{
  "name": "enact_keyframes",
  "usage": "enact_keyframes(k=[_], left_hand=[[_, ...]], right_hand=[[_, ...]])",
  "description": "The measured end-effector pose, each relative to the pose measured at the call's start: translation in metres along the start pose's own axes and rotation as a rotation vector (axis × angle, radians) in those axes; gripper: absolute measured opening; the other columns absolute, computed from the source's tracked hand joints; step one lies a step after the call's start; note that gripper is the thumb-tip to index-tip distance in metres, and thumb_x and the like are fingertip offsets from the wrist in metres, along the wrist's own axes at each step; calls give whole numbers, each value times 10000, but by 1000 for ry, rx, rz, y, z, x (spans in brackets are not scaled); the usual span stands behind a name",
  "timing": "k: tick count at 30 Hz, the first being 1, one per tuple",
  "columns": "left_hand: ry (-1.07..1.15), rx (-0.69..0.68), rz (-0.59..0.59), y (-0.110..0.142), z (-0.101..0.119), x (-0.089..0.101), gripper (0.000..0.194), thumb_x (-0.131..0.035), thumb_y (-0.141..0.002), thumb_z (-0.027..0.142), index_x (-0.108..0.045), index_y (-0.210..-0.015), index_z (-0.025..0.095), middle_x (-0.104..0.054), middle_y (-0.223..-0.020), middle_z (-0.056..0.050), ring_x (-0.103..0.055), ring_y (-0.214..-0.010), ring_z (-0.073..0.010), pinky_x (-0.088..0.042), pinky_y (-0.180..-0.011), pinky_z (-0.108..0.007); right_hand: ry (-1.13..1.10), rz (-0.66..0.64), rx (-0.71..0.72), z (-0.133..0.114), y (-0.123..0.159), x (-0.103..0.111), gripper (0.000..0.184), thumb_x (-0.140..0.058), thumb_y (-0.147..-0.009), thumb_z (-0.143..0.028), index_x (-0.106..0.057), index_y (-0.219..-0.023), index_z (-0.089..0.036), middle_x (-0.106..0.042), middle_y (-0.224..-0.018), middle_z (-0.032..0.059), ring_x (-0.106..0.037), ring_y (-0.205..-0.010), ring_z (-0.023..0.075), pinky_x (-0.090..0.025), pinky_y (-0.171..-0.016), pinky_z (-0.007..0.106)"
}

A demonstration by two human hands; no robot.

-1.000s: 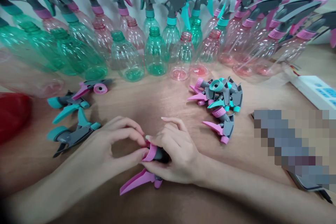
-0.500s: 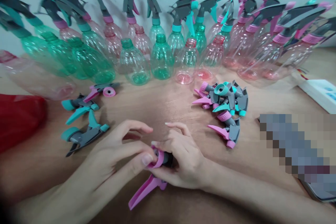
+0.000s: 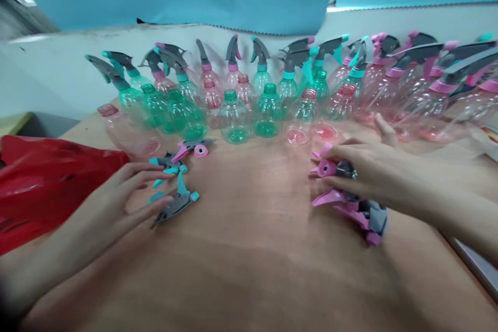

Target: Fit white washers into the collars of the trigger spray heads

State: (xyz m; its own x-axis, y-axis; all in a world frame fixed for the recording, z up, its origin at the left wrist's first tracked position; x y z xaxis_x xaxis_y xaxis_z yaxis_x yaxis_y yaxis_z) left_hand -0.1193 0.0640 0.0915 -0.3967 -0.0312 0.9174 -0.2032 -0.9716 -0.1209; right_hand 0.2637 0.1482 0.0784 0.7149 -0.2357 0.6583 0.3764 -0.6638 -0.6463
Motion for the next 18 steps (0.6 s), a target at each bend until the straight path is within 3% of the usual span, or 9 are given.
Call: enact_keyframes(k=[2,4,6,9,11,14,18], left_hand=[[-22,63,-42,10,-19,12,402,-618,-846,450,-540,-1196,270,-542,-1206,-7,-518,-1122,-268,-376,-1005,-365],[23,100,-150,19,-32,15,402,-598,-866,413,-520,-1239,283,-613,-1102,20,-596,-970,-222,-460,-870,-285],[72,86,-241,22,-39,12,372,-574,-883,378,-536,-1241,285,-651,-1001,19,-625,-796,-176,-488,-703,-233],[78,20,-288,19,-46,1,334,-585,-871,339,-589,-1204,309,-634,-1103,-24,-626,-814,-177,-487,-713,-250],[69,-18,-296,15,-47,-8,295,-566,-882,332,-611,-1173,310,-607,-1161,-42,-622,-892,-202,-485,-779,-288],[73,-81,-289,11,-38,-18,256,-524,-909,355,-618,-1136,283,-596,-1150,-54,-607,-966,-223,-475,-847,-333],[146,-228,-312,8,0,-34,246,-568,-896,336,-613,-1127,267,-624,-1138,-39,-582,-1051,-216,-443,-917,-343]], right_hand=[[68,-129,100,17,-2,1,316,-777,-568,-598,-702,-653,-304,-632,-522,-36,-618,-499,205,-521,-829,546],[268,-201,287,28,1,-1,370,-632,-710,-656,-713,-741,-297,-663,-577,0,-608,-485,196,-539,-799,513],[376,-178,375,33,6,-4,417,-583,-733,-690,-706,-765,-293,-675,-620,14,-606,-491,193,-545,-786,491],[469,-110,371,23,14,-10,474,-561,-716,-736,-686,-796,-285,-665,-649,14,-625,-552,224,-525,-791,531],[520,-101,305,5,19,-16,471,-502,-784,-707,-669,-801,-266,-681,-729,55,-649,-672,265,-501,-808,543],[472,-263,217,-37,24,-33,397,-543,-816,-628,-662,-933,-269,-706,-939,77,-650,-894,311,-464,-875,543],[203,-357,151,-105,26,-61,343,-602,-841,-527,-623,-1013,-231,-711,-1005,68,-656,-970,289,-480,-918,509]])
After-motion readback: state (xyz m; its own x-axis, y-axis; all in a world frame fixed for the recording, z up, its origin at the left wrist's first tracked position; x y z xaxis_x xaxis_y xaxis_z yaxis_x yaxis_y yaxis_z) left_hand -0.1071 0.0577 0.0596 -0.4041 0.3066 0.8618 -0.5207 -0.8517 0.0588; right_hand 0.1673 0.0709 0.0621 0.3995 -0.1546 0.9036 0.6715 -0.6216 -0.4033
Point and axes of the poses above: each hand's wrist, its own y-axis away from the middle knuckle, its own x-axis out of the back of the hand, z = x × y, the point moved 4 cm from there along -y, towards the middle knuckle
